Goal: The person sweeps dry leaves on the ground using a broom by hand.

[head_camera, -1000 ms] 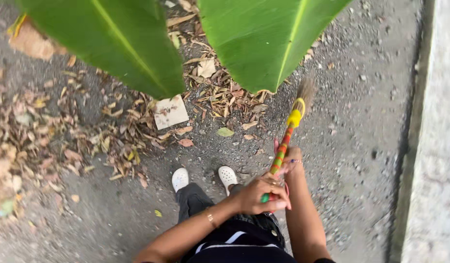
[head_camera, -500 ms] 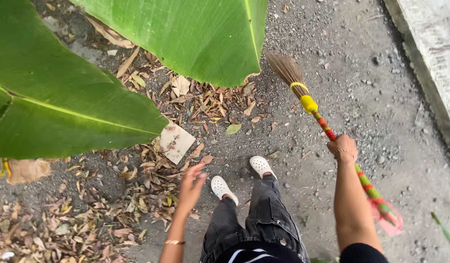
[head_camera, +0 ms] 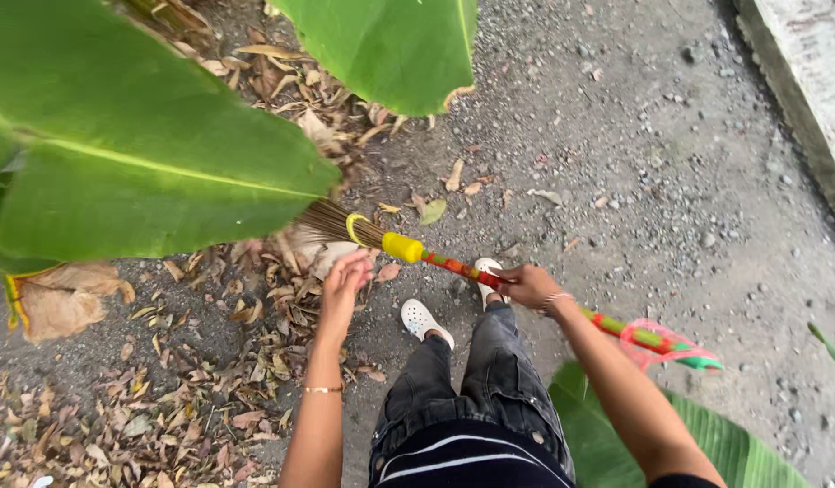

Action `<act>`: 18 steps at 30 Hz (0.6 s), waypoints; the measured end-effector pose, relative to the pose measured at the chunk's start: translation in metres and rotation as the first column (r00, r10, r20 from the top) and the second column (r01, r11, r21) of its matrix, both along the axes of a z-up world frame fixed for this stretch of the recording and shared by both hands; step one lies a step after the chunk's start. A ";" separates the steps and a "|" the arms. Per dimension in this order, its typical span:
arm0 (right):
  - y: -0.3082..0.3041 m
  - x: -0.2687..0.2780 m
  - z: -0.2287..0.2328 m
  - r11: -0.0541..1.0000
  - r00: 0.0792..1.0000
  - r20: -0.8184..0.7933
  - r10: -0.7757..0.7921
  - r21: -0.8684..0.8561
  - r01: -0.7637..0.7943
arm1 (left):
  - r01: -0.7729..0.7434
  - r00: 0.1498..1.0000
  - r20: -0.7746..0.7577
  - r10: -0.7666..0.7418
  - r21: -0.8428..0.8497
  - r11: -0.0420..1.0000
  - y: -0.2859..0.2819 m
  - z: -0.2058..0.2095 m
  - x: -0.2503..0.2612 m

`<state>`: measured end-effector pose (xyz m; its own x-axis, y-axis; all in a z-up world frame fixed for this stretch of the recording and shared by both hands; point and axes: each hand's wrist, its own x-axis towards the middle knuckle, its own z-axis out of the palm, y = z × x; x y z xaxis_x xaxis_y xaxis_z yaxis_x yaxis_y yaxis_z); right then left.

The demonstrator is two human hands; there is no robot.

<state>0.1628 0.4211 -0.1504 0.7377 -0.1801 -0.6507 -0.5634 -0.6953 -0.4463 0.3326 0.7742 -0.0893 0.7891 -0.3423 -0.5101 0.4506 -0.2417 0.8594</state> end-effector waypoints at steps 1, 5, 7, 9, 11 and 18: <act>-0.008 -0.015 0.021 0.999 0.998 0.039 -0.051 0.019 0.050 | 0.009 1.000 0.028 -0.008 -0.019 1.000 -0.008 0.006 0.009; -0.041 -0.073 0.091 0.948 0.972 0.026 -0.235 -0.214 0.235 | -0.001 0.997 0.073 0.007 -0.081 0.997 -0.007 0.005 0.015; -0.051 -0.083 0.096 0.911 0.958 0.063 -0.279 -0.299 0.285 | -0.011 0.999 0.044 0.014 -0.057 0.998 0.005 0.000 0.007; -0.067 -0.082 0.082 0.776 0.912 -0.030 -0.410 -0.537 0.331 | -0.032 0.999 0.020 0.032 -0.034 0.999 0.017 -0.005 -0.003; -0.082 -0.064 0.042 0.732 0.893 -0.023 -0.450 -0.582 0.354 | -0.085 0.996 -0.017 0.084 -0.026 0.996 0.027 -0.010 -0.011; 0.065 -0.072 -0.049 0.953 0.972 -0.184 -0.145 -0.292 0.087 | -0.097 0.993 -0.063 0.098 0.021 0.995 0.007 -0.013 -0.003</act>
